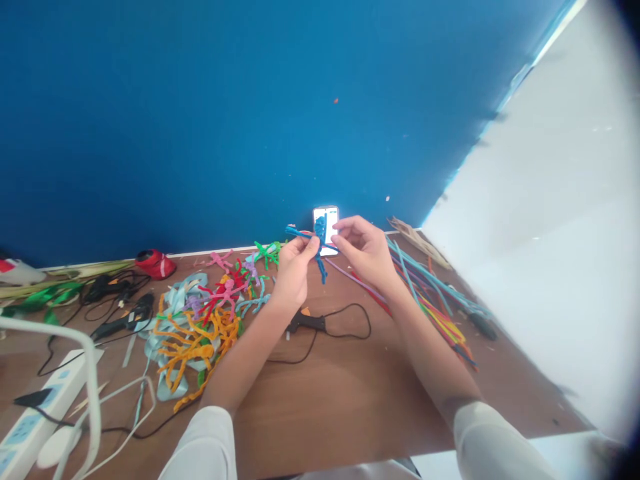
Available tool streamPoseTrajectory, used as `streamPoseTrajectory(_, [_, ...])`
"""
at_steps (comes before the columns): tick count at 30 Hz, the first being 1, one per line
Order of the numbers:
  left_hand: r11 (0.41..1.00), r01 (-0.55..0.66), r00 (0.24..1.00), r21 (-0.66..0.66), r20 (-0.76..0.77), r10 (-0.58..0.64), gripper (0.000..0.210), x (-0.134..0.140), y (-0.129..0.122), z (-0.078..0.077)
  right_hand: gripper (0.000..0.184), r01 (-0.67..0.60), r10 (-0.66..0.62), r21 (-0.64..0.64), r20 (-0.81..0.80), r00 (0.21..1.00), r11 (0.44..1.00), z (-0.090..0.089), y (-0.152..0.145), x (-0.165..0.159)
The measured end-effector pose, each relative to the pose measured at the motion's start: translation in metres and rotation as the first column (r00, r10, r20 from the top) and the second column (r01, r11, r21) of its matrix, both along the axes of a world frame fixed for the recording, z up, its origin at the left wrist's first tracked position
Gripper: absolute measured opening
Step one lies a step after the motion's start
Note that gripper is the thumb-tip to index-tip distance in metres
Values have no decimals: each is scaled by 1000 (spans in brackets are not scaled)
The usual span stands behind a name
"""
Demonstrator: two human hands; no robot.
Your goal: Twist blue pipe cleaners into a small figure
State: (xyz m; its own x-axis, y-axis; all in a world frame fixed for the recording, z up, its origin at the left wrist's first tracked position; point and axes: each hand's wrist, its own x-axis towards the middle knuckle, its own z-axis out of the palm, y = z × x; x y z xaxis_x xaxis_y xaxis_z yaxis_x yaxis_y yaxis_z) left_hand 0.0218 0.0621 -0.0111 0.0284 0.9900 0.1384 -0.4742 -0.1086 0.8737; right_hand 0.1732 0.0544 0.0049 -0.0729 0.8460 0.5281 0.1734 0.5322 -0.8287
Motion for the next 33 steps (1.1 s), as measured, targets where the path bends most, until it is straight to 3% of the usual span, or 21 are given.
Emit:
streamPoseTrajectory(3, [993, 90, 995, -83, 60, -85, 28, -3, 1, 3, 19, -47, -58, 326, 305, 950, 944, 1, 4, 17])
streamPoseTrajectory(6, [974, 163, 983, -154, 108, -148, 27, -3, 0, 4, 25, -133, -108, 444, 476, 873, 886, 1, 6, 26])
streamPoseTrajectory(10, [963, 186, 979, -193, 122, -165, 29, -2, -1, 3, 18, -101, -225, 499, 550, 804, 860, 0, 6, 25])
streamPoseTrajectory(15, [983, 126, 991, -132, 55, -120, 33, -1, 0, 0, 20, -54, -193, 390, 566, 802, 919, -2, 5, 12])
streamPoseTrajectory(18, [997, 44, 998, -61, -43, -47, 31, 1, -1, -1, 22, -46, -42, 205, 406, 913, 978, -7, 6, -1])
streamPoseTrajectory(21, [984, -138, 979, 116, -137, 154, 20, 4, -2, -6, 25, -139, 139, -63, 3, 990, 988, -8, 5, -13])
streamPoseTrajectory(23, [932, -239, 934, 272, -199, 297, 12, 6, -4, -8, 27, -313, 220, -288, -313, 924, 905, -6, 3, -18])
streamPoseTrajectory(26, [846, -291, 845, 448, -293, 446, 8, 7, -6, -9, 31, -606, 253, -475, -614, 747, 638, 1, -2, -19])
streamPoseTrajectory(27, [831, -295, 827, 471, -310, 469, 9, 6, -6, -9, 31, -648, 252, -485, -651, 716, 588, 3, -3, -19])
streamPoseTrajectory(28, [832, -295, 826, 470, -313, 469, 10, 5, -6, -8, 32, -646, 243, -489, -655, 715, 586, 5, -4, -18])
streamPoseTrajectory(30, [870, -285, 867, 402, -278, 412, 13, 4, -5, -7, 34, -524, 212, -481, -562, 800, 703, 5, -5, -16])
streamPoseTrajectory(32, [928, -248, 927, 278, -209, 311, 20, 2, -3, -7, 36, -271, 136, -393, -338, 931, 879, 1, -4, -13])
streamPoseTrajectory(33, [952, -219, 951, 212, -170, 257, 23, 2, -3, -6, 36, -108, 52, -291, -196, 979, 951, -1, -4, -12])
